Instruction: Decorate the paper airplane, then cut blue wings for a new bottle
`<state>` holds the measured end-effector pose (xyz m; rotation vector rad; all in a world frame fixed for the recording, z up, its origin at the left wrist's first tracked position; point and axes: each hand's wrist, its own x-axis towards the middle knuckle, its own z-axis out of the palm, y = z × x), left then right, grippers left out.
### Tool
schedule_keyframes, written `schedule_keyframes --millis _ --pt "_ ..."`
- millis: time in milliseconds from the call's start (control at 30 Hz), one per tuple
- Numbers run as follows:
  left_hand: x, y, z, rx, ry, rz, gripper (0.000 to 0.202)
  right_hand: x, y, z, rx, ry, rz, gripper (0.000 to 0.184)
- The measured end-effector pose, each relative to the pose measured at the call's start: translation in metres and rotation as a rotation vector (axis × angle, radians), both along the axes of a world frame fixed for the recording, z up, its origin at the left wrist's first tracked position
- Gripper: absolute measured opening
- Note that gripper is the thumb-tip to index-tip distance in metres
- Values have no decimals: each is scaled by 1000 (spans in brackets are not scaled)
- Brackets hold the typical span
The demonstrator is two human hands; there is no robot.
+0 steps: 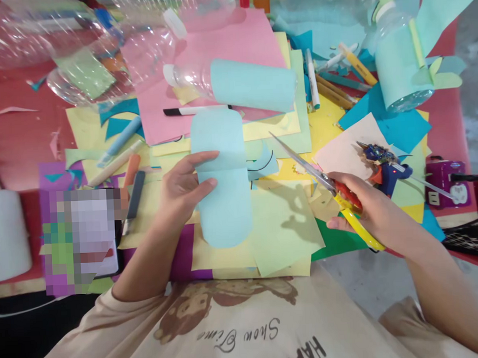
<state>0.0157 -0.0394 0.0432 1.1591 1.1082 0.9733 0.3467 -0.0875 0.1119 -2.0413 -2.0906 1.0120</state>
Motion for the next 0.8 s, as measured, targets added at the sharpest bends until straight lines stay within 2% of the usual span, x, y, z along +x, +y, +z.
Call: schedule_keyframes --millis 133,333,667,800 --pt "-3 -3 1 21 43 -12 40 -1 7 2 -19 -163 75 44" --pt "-5 -3 -1 53 75 -71 42 5 20 -3 -13 -76 197 52" --pt "-3 -7 -2 169 33 -136 42 5 29 -1 -72 -105 295 58" --pt "-2 -8 -1 192 9 -147 43 -1 31 2 -86 -98 325 55"
